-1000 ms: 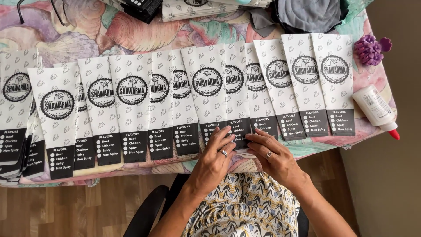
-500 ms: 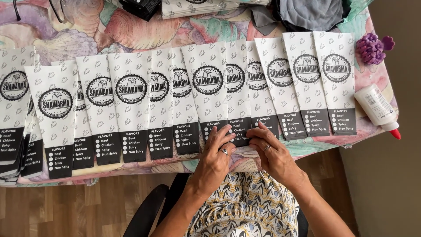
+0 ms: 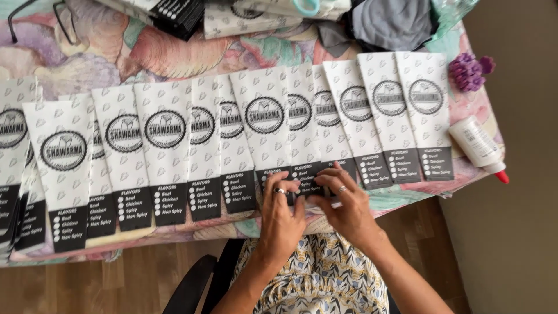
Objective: Applying liquid glue to the edges of paper bags and pressing them to seal the bottom or sides.
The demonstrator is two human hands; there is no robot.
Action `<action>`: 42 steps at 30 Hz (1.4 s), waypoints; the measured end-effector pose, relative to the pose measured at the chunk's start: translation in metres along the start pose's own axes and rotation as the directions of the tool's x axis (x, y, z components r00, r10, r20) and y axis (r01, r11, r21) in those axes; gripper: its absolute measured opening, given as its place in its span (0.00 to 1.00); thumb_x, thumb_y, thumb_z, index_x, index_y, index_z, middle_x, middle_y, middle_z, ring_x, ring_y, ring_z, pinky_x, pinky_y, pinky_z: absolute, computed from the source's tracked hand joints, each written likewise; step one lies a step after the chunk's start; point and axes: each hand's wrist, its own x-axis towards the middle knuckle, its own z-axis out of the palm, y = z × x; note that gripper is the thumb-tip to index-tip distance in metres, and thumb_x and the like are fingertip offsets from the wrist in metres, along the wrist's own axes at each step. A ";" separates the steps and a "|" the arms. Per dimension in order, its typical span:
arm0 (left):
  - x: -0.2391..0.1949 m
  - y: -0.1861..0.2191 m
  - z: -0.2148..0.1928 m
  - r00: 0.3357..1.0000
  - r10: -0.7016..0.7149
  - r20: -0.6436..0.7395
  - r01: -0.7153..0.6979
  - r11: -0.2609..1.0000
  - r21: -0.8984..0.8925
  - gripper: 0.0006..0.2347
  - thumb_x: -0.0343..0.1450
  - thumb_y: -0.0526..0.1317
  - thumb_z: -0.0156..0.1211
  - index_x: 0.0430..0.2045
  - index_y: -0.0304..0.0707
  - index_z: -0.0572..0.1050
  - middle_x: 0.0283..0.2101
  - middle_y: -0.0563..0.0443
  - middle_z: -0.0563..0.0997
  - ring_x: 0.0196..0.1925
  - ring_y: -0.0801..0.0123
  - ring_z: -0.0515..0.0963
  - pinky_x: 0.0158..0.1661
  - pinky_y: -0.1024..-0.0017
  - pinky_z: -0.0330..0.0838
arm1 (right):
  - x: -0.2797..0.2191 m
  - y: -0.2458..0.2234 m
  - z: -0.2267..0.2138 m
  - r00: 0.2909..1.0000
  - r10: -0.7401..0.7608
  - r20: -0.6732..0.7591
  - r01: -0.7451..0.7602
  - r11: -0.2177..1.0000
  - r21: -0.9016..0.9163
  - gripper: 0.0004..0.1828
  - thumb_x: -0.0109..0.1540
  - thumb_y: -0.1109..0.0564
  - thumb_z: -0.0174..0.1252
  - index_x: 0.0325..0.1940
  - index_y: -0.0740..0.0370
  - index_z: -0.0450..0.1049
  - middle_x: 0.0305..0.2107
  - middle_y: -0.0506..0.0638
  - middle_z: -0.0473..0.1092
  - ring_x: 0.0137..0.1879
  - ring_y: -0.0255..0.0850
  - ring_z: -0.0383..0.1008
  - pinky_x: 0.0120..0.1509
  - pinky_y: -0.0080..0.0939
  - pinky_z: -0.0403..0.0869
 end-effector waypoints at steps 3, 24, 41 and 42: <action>0.006 0.007 -0.009 0.999 -0.041 0.006 0.041 0.999 -0.032 0.10 0.66 0.25 0.63 0.35 0.34 0.69 0.51 0.42 0.73 0.53 0.59 0.80 0.57 0.64 0.78 | 0.001 0.005 -0.006 0.996 0.065 0.065 -0.067 0.997 0.026 0.13 0.60 0.60 0.65 0.46 0.68 0.74 0.44 0.58 0.74 0.53 0.48 0.77 0.76 0.57 0.67; 0.004 0.008 -0.005 0.992 -0.111 0.054 0.117 0.984 -0.136 0.08 0.69 0.22 0.57 0.40 0.28 0.73 0.56 0.40 0.70 0.52 0.57 0.79 0.50 0.72 0.85 | 0.011 -0.003 -0.018 0.960 0.238 0.149 -0.249 0.967 0.061 0.13 0.56 0.67 0.67 0.46 0.64 0.80 0.45 0.55 0.78 0.56 0.47 0.79 0.66 0.44 0.76; -0.007 -0.033 -0.080 0.916 0.355 0.189 -0.380 0.918 0.117 0.15 0.72 0.29 0.67 0.51 0.23 0.74 0.67 0.33 0.67 0.65 0.54 0.76 0.74 0.55 0.57 | -0.017 -0.016 0.037 0.990 -0.125 0.070 0.122 0.992 0.034 0.16 0.63 0.71 0.60 0.54 0.64 0.73 0.59 0.58 0.69 0.66 0.49 0.71 0.77 0.52 0.71; -0.006 -0.034 -0.079 0.909 0.362 0.208 -0.391 0.913 0.119 0.16 0.71 0.28 0.67 0.52 0.23 0.73 0.66 0.31 0.67 0.63 0.52 0.78 0.74 0.56 0.56 | -0.018 -0.016 0.039 0.987 -0.129 0.094 0.129 0.992 0.013 0.16 0.64 0.68 0.60 0.56 0.65 0.73 0.58 0.59 0.70 0.66 0.52 0.71 0.77 0.55 0.70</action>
